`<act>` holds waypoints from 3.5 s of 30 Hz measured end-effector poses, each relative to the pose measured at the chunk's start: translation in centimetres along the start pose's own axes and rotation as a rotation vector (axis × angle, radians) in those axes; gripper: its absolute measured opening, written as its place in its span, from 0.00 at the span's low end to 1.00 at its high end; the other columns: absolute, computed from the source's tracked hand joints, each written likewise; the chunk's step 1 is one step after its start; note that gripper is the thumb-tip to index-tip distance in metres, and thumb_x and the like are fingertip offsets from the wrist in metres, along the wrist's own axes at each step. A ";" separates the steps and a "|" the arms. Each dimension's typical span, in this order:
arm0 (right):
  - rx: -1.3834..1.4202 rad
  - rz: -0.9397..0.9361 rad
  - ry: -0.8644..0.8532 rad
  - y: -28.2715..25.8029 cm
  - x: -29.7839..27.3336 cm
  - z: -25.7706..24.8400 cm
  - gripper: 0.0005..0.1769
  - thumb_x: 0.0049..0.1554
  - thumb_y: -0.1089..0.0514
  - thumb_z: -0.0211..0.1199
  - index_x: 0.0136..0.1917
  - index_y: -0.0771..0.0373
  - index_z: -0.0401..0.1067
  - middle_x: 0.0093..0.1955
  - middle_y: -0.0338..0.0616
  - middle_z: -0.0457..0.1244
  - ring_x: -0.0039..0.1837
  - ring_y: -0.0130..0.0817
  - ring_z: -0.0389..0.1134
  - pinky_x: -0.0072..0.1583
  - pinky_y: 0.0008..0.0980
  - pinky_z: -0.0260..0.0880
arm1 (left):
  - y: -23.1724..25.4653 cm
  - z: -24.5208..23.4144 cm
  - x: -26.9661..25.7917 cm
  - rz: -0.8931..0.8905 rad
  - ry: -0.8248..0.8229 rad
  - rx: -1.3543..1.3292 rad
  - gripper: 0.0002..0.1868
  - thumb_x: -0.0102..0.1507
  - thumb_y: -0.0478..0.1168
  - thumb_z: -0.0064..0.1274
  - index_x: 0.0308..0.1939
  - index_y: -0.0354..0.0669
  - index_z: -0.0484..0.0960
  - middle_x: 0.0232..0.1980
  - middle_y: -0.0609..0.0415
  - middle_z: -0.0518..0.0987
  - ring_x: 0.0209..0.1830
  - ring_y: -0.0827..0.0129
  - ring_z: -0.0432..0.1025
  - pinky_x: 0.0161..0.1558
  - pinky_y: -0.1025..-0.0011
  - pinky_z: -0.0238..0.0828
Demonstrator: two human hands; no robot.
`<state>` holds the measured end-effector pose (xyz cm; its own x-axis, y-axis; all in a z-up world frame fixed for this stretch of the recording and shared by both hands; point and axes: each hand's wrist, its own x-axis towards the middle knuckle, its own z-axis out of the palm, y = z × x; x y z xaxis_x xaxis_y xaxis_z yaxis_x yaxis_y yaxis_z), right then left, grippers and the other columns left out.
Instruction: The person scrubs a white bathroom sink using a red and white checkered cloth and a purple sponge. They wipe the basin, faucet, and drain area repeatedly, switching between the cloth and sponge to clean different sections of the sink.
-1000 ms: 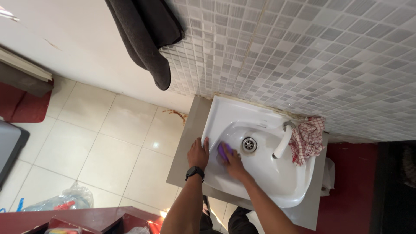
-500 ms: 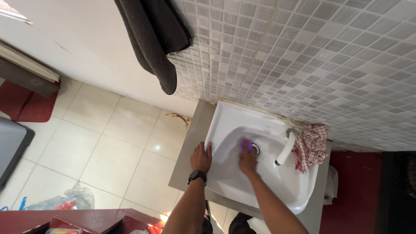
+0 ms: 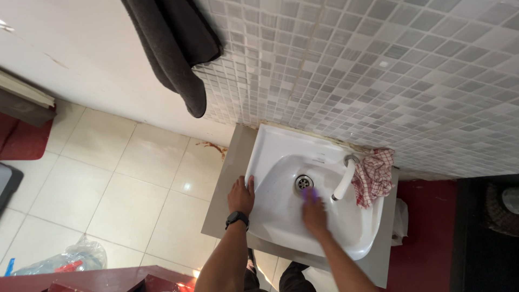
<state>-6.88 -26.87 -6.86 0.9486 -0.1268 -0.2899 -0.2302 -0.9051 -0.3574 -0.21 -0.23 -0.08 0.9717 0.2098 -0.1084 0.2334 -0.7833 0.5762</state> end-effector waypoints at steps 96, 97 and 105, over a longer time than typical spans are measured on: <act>0.117 -0.159 -0.158 -7.9 -2.0 4.6 0.36 0.64 0.46 0.54 0.82 0.33 0.48 0.77 0.45 0.52 0.73 0.65 0.57 0.66 0.64 0.64 | 0.0 0.0 -0.2 0.024 0.054 0.040 0.24 0.71 0.59 0.37 0.48 0.43 0.76 0.45 0.46 0.82 0.48 0.49 0.77 0.44 0.50 0.75; 0.185 -0.185 -0.112 -7.7 -2.3 4.5 0.35 0.64 0.46 0.55 0.82 0.33 0.50 0.78 0.46 0.52 0.72 0.64 0.58 0.67 0.62 0.64 | 0.0 -0.1 -0.1 0.007 0.032 0.035 0.24 0.72 0.59 0.37 0.48 0.43 0.76 0.46 0.46 0.82 0.48 0.49 0.77 0.44 0.49 0.75; -0.050 0.316 0.051 0.6 -1.4 -0.8 0.37 0.62 0.56 0.57 0.81 0.35 0.52 0.75 0.48 0.55 0.68 0.58 0.63 0.62 0.68 0.65 | 0.2 -0.4 -0.1 -0.013 -0.029 0.016 0.25 0.73 0.59 0.33 0.57 0.43 0.72 0.50 0.45 0.82 0.51 0.48 0.77 0.47 0.50 0.75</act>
<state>-8.18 -27.55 -5.99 0.8420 -0.4235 -0.3343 -0.5050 -0.8366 -0.2121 -0.27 -0.21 0.39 0.9692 0.2032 -0.1394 0.2464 -0.7901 0.5613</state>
